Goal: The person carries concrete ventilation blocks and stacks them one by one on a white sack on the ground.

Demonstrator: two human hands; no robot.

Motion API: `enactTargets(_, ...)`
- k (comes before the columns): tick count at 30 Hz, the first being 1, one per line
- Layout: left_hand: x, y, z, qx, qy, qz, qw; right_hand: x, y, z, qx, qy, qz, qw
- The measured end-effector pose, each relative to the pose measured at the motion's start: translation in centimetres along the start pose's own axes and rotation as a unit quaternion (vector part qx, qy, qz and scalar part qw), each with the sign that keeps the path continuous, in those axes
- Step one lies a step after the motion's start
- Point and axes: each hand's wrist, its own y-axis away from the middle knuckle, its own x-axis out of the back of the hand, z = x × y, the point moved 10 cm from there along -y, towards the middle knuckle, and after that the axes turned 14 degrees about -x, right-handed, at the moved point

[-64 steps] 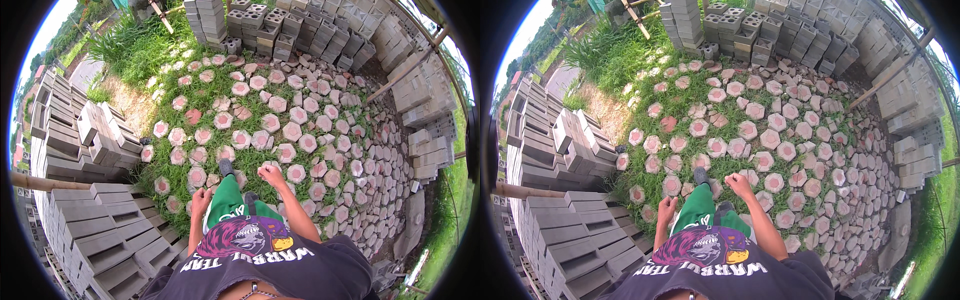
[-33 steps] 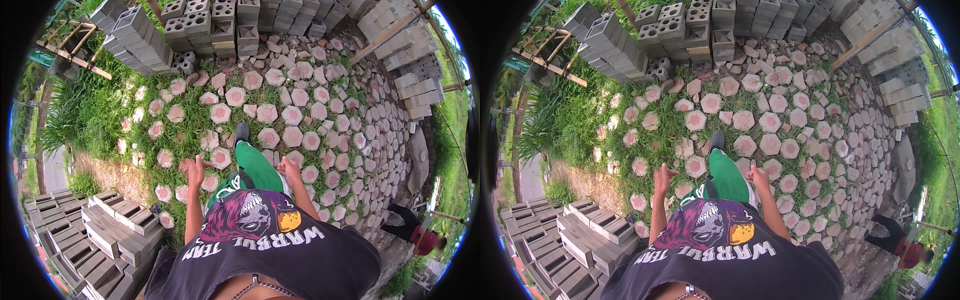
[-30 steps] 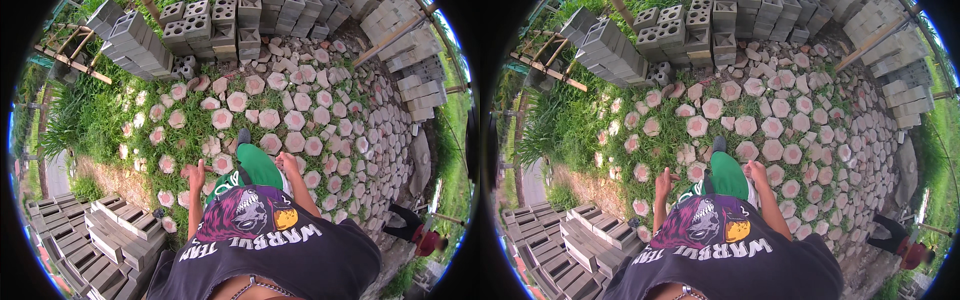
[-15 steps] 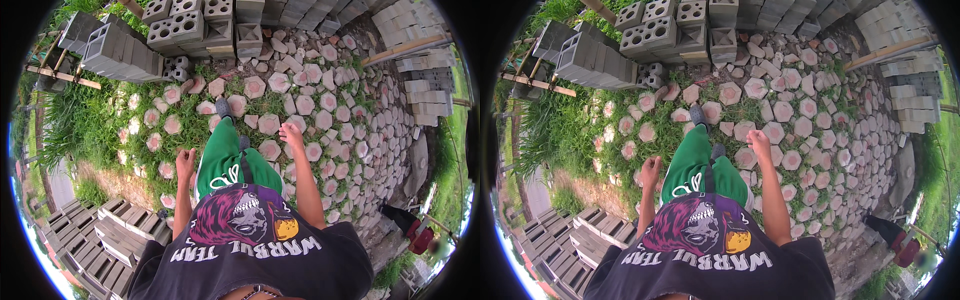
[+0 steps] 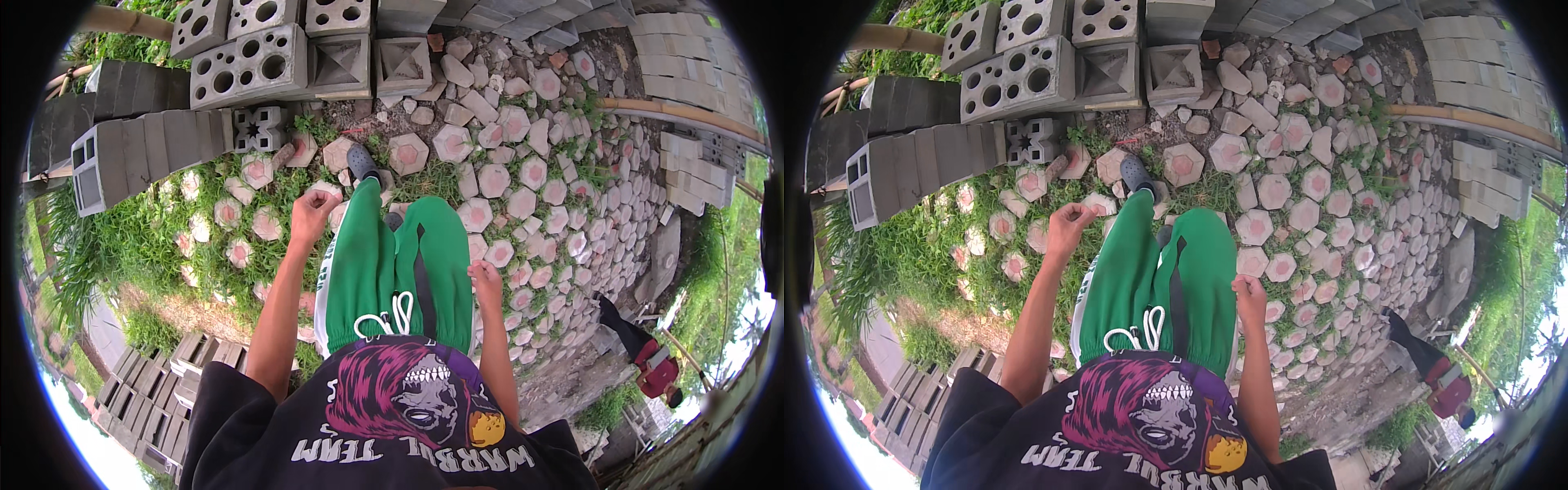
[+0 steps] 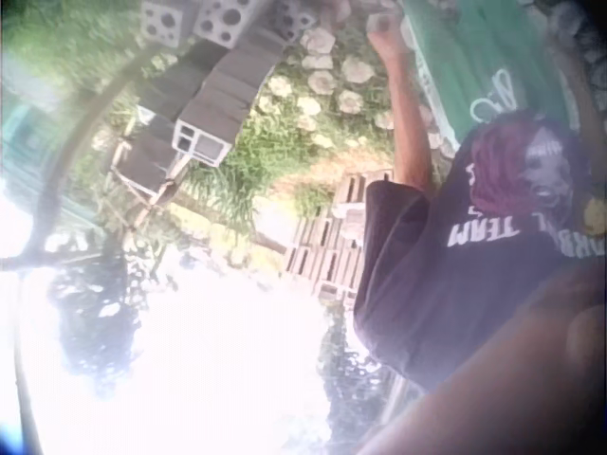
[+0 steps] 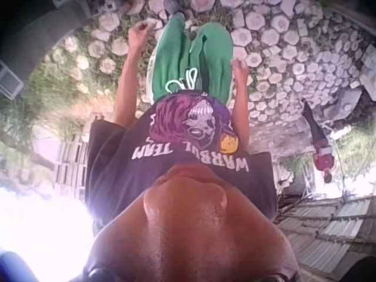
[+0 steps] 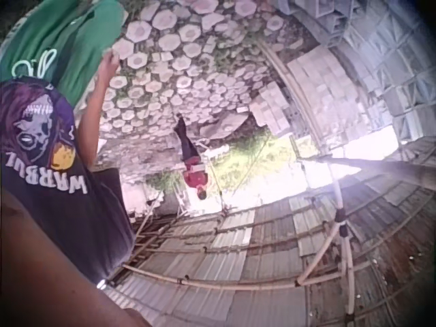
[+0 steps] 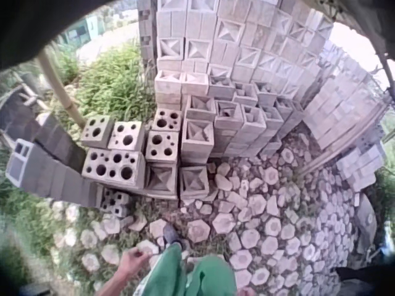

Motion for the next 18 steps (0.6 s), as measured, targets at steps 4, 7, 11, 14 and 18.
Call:
enactTargets(4, 0.4, -9.6, 2.2, 0.010, 0.051, -0.005, 0.999, -1.5, -3.4, -7.4, -0.010, 0.057, 0.016, 0.998)
enactTargets(7, -0.5, -15.8, 1.5, 0.048, 0.125, 0.017, 0.991, -4.4, -9.2, -14.9, 0.022, 0.065, 0.002, 0.998)
enactTargets(11, -3.2, -24.3, 0.3, 0.087, 0.134, 0.010, 0.987, -11.0, -19.7, -29.8, 0.071, 0.055, -0.048, 0.995)
enactTargets(14, -5.6, -30.9, 0.8, 0.113, 0.124, 0.002, 0.986, -16.1, -26.7, -43.9, 0.149, 0.087, -0.037, 0.984)
enactTargets(18, -8.8, -42.2, 4.4, 0.008, 0.093, -0.013, 0.996, -20.9, -34.1, -60.8, 0.262, 0.110, 0.042, 0.958)
